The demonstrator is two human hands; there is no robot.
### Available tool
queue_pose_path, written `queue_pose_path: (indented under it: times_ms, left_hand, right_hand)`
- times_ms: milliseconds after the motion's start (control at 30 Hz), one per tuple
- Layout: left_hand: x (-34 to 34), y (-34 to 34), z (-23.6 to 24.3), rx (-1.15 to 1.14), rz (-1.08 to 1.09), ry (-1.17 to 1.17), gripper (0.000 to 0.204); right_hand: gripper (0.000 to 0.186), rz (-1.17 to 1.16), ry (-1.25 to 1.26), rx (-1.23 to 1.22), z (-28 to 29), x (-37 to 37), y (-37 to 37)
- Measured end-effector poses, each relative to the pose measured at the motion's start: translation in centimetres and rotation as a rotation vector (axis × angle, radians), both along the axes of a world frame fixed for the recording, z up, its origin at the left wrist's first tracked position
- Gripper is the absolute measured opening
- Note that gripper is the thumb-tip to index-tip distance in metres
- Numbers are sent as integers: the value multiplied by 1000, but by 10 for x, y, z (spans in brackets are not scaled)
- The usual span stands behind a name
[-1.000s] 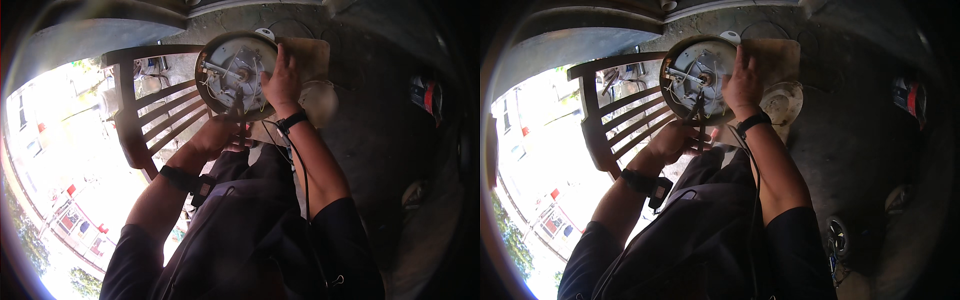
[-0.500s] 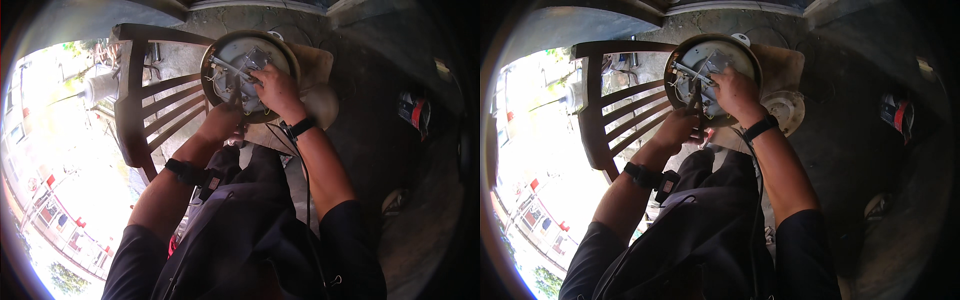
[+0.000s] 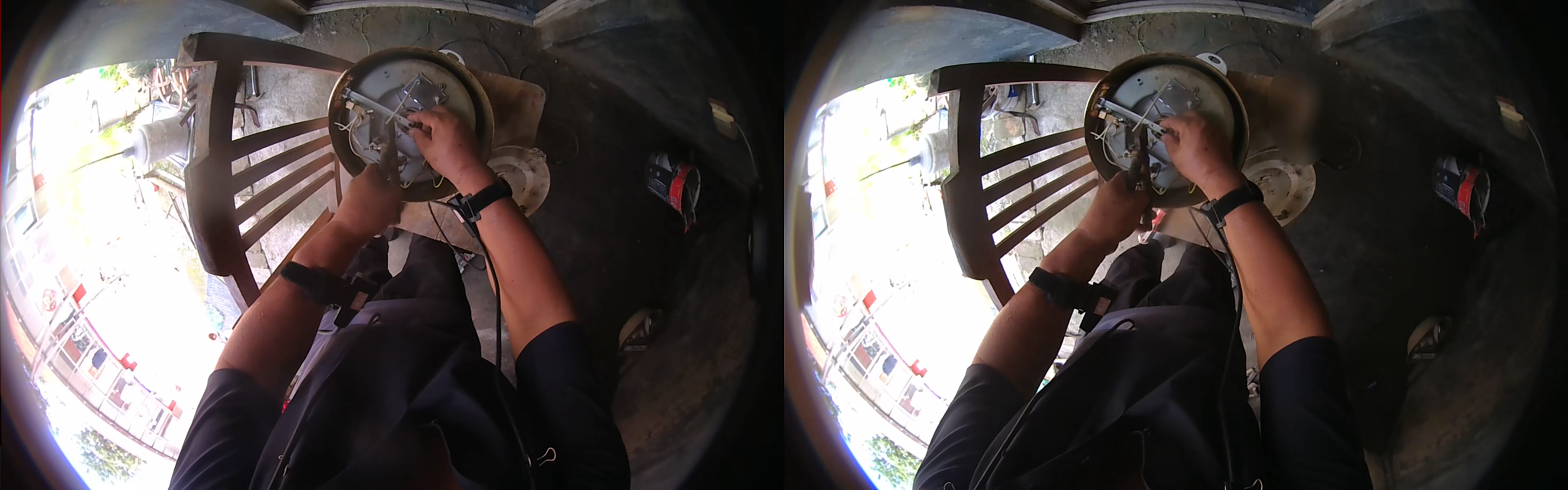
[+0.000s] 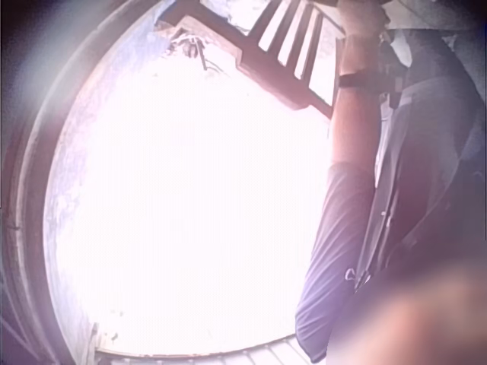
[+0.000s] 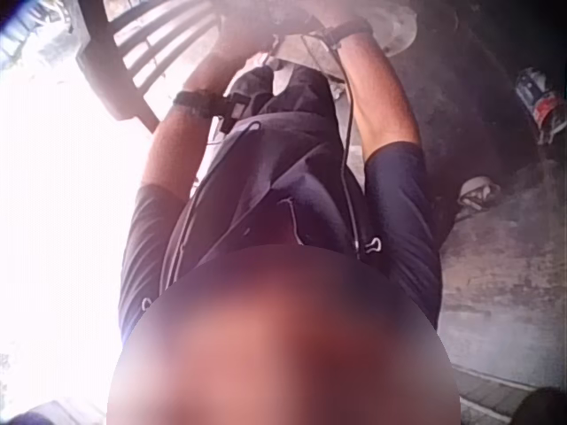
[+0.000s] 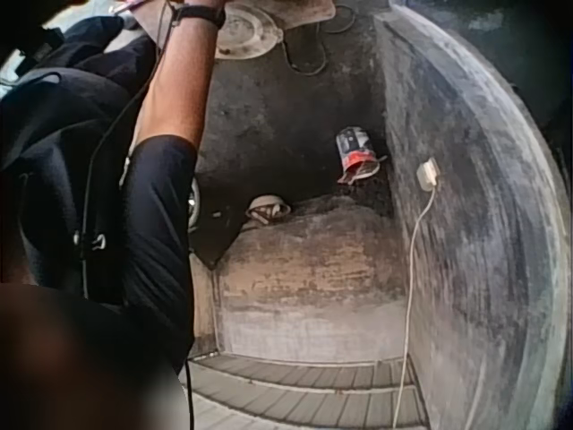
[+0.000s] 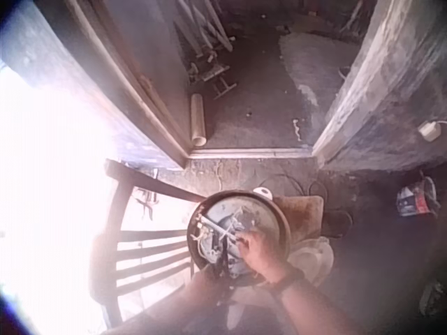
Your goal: The person is repairing a rice cooker by examining internal wiring and manipulating components with pliers.
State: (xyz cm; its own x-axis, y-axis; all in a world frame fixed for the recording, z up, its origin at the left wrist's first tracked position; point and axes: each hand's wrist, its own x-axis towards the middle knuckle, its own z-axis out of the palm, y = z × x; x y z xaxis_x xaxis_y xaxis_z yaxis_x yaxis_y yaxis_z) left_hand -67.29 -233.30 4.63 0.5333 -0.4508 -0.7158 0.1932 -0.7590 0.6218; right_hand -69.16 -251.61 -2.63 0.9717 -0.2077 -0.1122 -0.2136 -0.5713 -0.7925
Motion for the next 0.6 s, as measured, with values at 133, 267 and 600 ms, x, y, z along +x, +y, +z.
queue_pose_path:
  times_ms: [133, 267, 600]
  left_hand:
    - [-12, 4, -9, 13, 11, -212, 40]
    - [-7, 20, -19, -147, -31, -392, 22]
    - [-16, 4, 35, 28, 373, 255, 30]
  right_hand:
    - [22, 4, -1, -19, 1, -2, 1]
    - [22, -3, -26, -26, 2, 0, 3]
    - [16, -3, -24, 3, 6, -2, -1]
